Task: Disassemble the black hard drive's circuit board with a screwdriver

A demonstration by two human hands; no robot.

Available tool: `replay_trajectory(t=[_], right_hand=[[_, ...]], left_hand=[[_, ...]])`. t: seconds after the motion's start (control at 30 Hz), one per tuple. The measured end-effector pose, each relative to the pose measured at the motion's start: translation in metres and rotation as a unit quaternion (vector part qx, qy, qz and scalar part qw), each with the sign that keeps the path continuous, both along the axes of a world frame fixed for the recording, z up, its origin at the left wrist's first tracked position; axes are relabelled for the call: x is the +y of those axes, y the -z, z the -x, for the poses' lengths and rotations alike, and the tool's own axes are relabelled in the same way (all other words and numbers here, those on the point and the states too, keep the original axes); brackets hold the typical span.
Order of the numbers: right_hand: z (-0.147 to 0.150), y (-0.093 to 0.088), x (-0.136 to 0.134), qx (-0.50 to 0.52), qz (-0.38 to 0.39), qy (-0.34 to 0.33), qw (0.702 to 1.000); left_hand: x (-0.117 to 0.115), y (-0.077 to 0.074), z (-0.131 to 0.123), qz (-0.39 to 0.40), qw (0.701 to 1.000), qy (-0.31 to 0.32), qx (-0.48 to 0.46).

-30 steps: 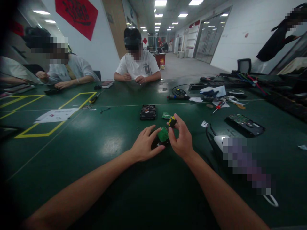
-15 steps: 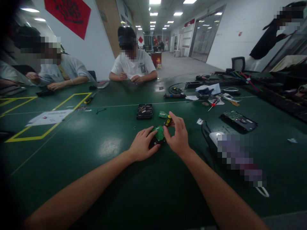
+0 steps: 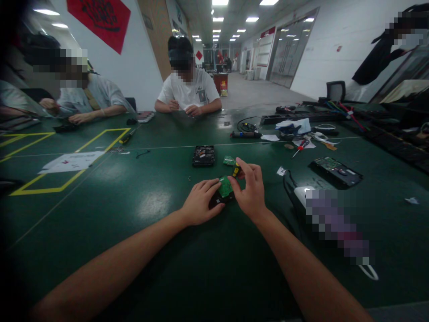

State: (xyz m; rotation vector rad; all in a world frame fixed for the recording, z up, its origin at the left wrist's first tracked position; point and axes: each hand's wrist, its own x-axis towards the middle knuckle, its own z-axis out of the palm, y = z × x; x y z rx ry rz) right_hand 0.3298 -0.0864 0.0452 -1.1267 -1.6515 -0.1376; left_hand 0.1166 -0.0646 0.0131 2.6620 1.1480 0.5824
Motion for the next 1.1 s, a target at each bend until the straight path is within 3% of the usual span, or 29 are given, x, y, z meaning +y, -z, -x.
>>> replay_trajectory(t=[0.43,0.7,0.93,1.1], right_hand=[[0.0024,0.0027,0.0019,0.013,-0.005,-0.026,1.000],[0.0036,0.0044,0.0007,0.027,0.033,-0.043,0.998],[0.0019,0.0026,0.0024,0.024,0.011,-0.021,0.999],[0.0041,0.0028,-0.0005,0.043,0.042,-0.056,0.997]], left_hand=[[-0.0007,0.0001,-0.0013,-0.009,1.000,-0.005,-0.006],[-0.0011,-0.0009,-0.0010,-0.012,1.000,-0.005,0.001],[-0.0005,-0.0009,-0.0004,-0.007,1.000,-0.005,0.004],[-0.0008,-0.0028,-0.0007,-0.007,1.000,-0.005,0.005]])
